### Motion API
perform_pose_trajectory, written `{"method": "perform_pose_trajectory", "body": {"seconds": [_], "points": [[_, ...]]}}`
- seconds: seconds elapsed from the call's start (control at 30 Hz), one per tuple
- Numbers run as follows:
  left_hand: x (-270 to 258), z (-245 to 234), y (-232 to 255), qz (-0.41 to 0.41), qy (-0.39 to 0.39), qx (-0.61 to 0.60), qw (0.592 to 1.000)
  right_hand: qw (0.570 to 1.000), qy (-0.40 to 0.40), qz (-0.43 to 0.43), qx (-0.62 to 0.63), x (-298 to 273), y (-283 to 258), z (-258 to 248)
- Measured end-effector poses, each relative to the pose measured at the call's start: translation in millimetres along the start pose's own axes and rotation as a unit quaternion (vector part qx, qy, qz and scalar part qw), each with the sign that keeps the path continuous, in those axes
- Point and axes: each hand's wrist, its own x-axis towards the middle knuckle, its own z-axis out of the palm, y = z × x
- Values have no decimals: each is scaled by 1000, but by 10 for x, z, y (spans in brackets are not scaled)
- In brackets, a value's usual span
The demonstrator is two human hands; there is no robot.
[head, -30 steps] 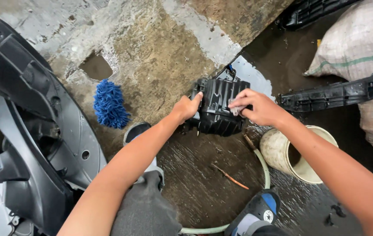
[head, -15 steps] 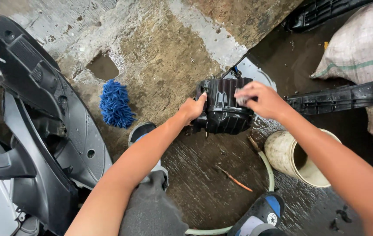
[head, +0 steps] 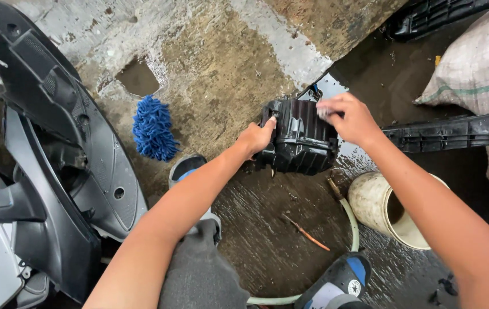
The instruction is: Cleaning a black plastic automotive part using a rag and a bucket of water
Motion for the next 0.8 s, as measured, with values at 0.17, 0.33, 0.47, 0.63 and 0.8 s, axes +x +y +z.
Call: {"method": "perform_pose_trajectory", "body": {"seconds": [0.17,0.33,0.47,0.63,0.8], "points": [[368,75,-241,12,-5,18,1000,992,-84,-91,30,-382,-91,-165],[102,25,-76,14,-4,4,1000,993,-44,-98,58,-116,101,-24],[717,278,-358,28,94,60,993,997,20,-53,58,171,223,159],[89,146,-105,443,314,204,814,996,54,-52,53,195,287,270],[96,239,40,498,141,430,740,994,39,-62,75,125,245,209]]}}
